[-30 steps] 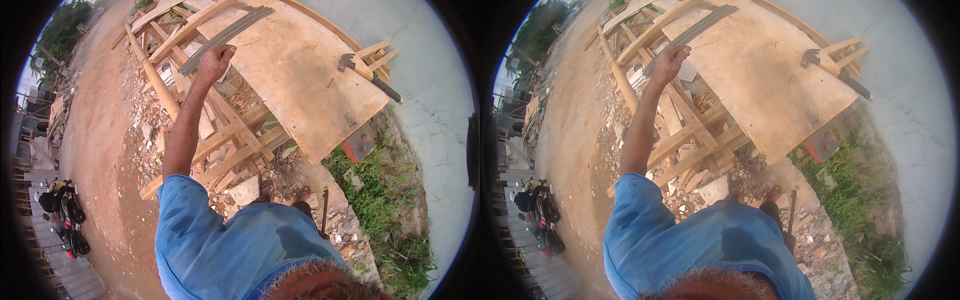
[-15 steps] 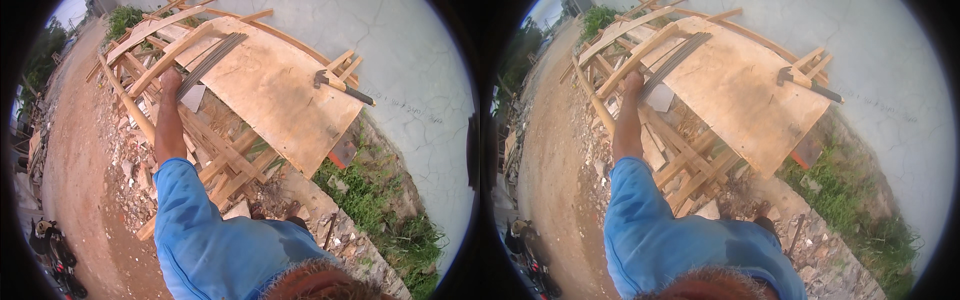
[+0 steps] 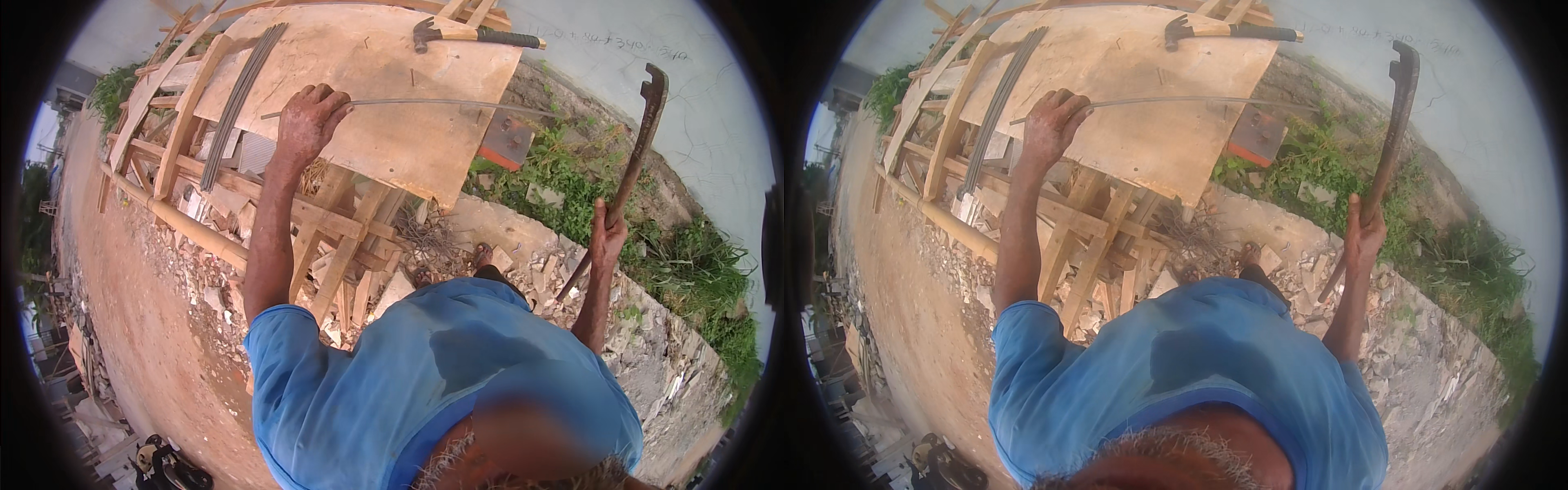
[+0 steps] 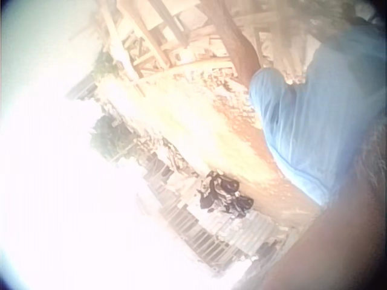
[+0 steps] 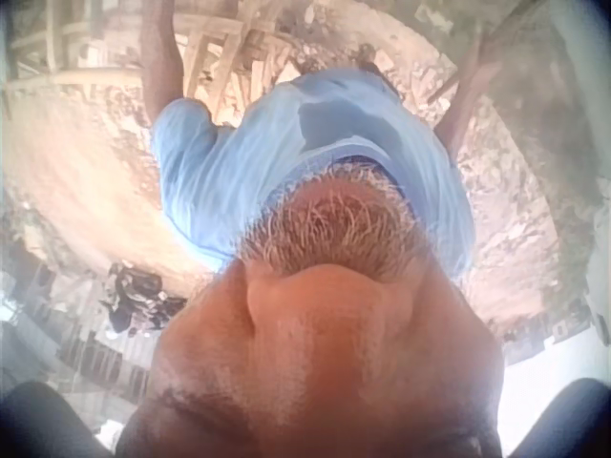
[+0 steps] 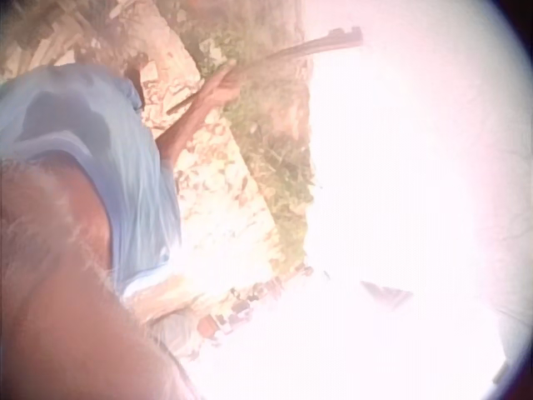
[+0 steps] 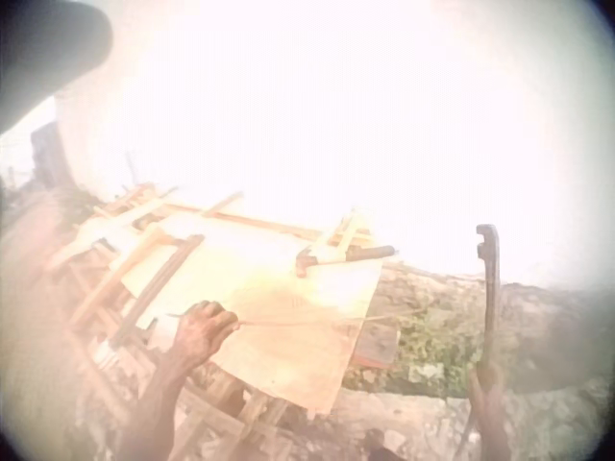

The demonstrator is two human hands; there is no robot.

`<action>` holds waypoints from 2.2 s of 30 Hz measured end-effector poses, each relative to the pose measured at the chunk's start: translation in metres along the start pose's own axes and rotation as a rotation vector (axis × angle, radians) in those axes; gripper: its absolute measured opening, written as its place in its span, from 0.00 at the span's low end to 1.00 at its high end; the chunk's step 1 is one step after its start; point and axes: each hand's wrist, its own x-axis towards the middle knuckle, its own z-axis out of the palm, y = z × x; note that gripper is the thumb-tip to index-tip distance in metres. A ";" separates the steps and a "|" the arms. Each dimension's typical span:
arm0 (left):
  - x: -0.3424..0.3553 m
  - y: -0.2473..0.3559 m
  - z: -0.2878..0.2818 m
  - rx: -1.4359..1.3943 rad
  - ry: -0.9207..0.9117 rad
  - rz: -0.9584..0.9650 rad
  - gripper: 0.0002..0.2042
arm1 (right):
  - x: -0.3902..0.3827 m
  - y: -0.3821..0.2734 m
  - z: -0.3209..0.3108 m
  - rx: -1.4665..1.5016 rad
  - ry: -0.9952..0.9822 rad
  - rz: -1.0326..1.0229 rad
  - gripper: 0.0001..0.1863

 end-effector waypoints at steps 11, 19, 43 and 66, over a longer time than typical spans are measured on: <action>0.083 0.113 0.119 -0.194 -0.063 0.186 0.10 | 0.079 0.008 -0.014 0.011 -0.512 0.095 0.19; 0.080 0.155 0.156 -0.076 -0.077 -0.034 0.12 | 0.080 0.033 -0.016 -0.167 -0.504 0.075 0.20; 0.064 0.201 0.182 0.052 0.020 -0.376 0.09 | 0.097 0.041 -0.005 -0.235 -0.620 0.048 0.23; 0.069 0.183 0.190 -0.040 -0.012 -0.313 0.10 | 0.059 0.032 -0.016 0.085 -0.791 0.159 0.18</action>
